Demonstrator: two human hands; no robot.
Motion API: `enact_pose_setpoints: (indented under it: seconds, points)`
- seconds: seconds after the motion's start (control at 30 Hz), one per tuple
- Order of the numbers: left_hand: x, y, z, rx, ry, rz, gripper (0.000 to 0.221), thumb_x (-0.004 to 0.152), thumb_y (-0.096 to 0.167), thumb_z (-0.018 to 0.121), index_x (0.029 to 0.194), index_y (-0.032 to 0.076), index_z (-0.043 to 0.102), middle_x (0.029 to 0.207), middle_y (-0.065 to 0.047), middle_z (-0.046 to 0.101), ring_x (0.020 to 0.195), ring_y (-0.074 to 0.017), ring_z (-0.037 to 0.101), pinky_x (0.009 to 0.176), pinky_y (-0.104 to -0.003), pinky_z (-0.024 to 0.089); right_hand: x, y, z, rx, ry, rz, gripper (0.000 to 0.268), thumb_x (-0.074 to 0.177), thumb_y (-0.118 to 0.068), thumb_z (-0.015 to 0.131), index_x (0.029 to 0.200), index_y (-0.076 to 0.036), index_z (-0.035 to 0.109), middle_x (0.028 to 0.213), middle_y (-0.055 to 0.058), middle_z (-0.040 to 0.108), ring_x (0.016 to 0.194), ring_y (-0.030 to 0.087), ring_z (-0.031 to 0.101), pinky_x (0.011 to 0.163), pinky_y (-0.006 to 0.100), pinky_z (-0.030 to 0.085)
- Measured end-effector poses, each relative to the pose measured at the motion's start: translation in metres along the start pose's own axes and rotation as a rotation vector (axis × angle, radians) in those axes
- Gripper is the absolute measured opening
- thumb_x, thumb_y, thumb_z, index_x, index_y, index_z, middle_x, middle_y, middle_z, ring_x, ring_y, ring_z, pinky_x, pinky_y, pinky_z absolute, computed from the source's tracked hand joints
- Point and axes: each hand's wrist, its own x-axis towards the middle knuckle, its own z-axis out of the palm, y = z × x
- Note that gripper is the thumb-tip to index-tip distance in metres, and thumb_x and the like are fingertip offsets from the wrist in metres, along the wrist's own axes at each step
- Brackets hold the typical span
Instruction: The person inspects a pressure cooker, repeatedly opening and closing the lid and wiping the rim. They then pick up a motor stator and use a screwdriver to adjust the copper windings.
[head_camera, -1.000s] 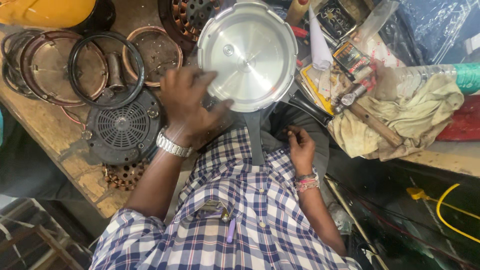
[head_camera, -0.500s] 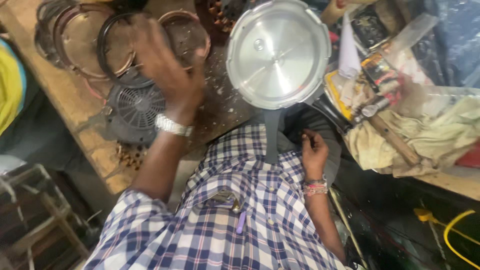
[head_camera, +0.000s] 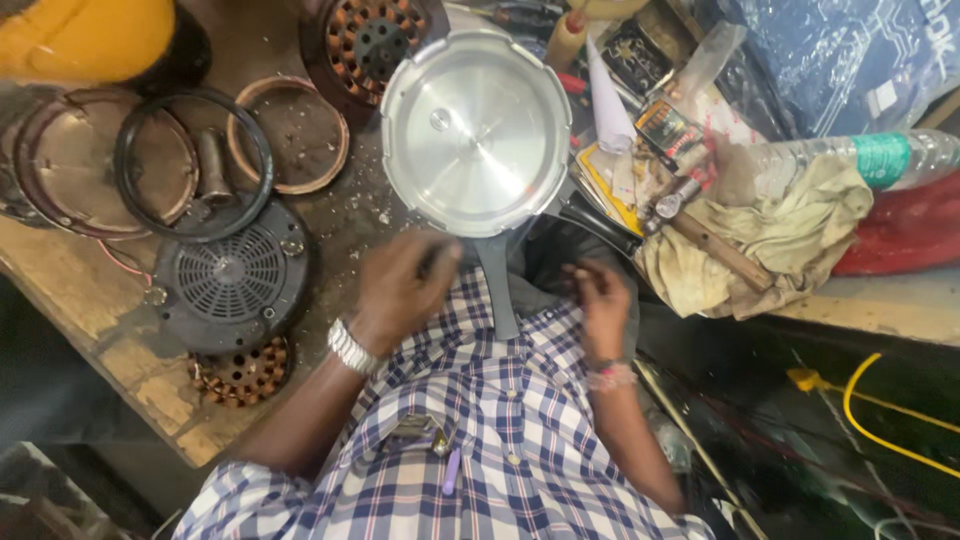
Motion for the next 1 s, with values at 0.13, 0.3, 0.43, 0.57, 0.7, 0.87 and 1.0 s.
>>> enact_pose_setpoints:
  seconds: [0.13,0.3,0.43,0.57,0.7,0.87,1.0]
  points:
    - [-0.016,0.007,0.006,-0.175,-0.246,-0.297,0.031,0.092,0.025,0.073,0.117,0.008,0.068,0.090,-0.007,0.077,0.069,-0.0159,0.073,0.061,-0.031,0.058,-0.007,-0.074,-0.024,-0.132,0.214,-0.314,0.030,0.104,-0.006,0.066,0.133,0.000,0.062,0.123,0.011,0.072,0.106,0.014,0.068,0.090,0.028,0.056]
    - [-0.028,0.004,0.044,-0.617,-0.442,-0.491,0.060,0.092,0.028,0.073,0.138,0.001,0.046,0.111,-0.014,0.073,0.096,-0.0181,0.073,0.078,-0.032,0.059,-0.034,-0.175,-0.016,-0.793,0.084,-0.826,0.036,0.104,-0.006,0.071,0.138,-0.001,0.062,0.124,0.017,0.071,0.108,0.028,0.070,0.094,0.038,0.056]
    - [-0.033,0.005,0.066,-0.829,-0.453,-0.561,0.055,0.096,0.026,0.072,0.136,-0.001,0.046,0.119,-0.016,0.071,0.104,-0.0207,0.070,0.080,-0.032,0.058,-0.020,-0.221,0.040,-1.207,-0.188,-0.989,0.062,0.084,-0.021,0.079,0.138,0.003,0.059,0.117,0.022,0.070,0.101,0.040,0.069,0.080,0.049,0.053]
    - [-0.033,0.007,0.067,-0.889,-0.512,-0.717,0.050,0.093,0.022,0.067,0.134,0.003,0.048,0.115,-0.014,0.072,0.097,-0.0220,0.074,0.072,-0.034,0.058,-0.004,-0.216,0.066,-1.317,-0.271,-0.532,0.051,0.086,-0.026,0.079,0.130,-0.004,0.066,0.093,0.020,0.073,0.083,0.040,0.069,0.068,0.052,0.051]
    - [-0.023,0.017,0.061,-1.156,-0.461,-0.751,0.044,0.094,0.015,0.065,0.132,0.000,0.049,0.113,-0.020,0.072,0.097,-0.0286,0.075,0.082,-0.042,0.064,-0.001,-0.195,0.046,-0.957,-0.264,-0.540,0.037,0.092,-0.024,0.079,0.121,-0.004,0.068,0.086,0.018,0.070,0.076,0.036,0.069,0.069,0.045,0.052]
    - [-0.011,0.012,0.064,-1.506,-0.370,-0.961,0.036,0.099,0.013,0.058,0.130,-0.001,0.045,0.116,-0.028,0.068,0.102,-0.0355,0.075,0.088,-0.044,0.065,-0.020,-0.181,0.013,0.066,-0.162,-0.284,0.019,0.108,-0.015,0.069,0.115,0.000,0.059,0.072,0.001,0.051,0.052,0.010,0.041,0.055,0.030,0.039]
    - [-0.003,0.009,0.072,-1.503,-0.422,-0.840,0.035,0.102,0.015,0.058,0.130,-0.002,0.044,0.119,-0.027,0.066,0.105,-0.0361,0.074,0.088,-0.047,0.064,-0.036,-0.188,0.004,0.483,-0.203,-0.059,0.024,0.109,-0.028,0.061,0.122,-0.008,0.057,0.065,-0.005,0.037,0.046,0.006,0.032,0.042,0.023,0.030]
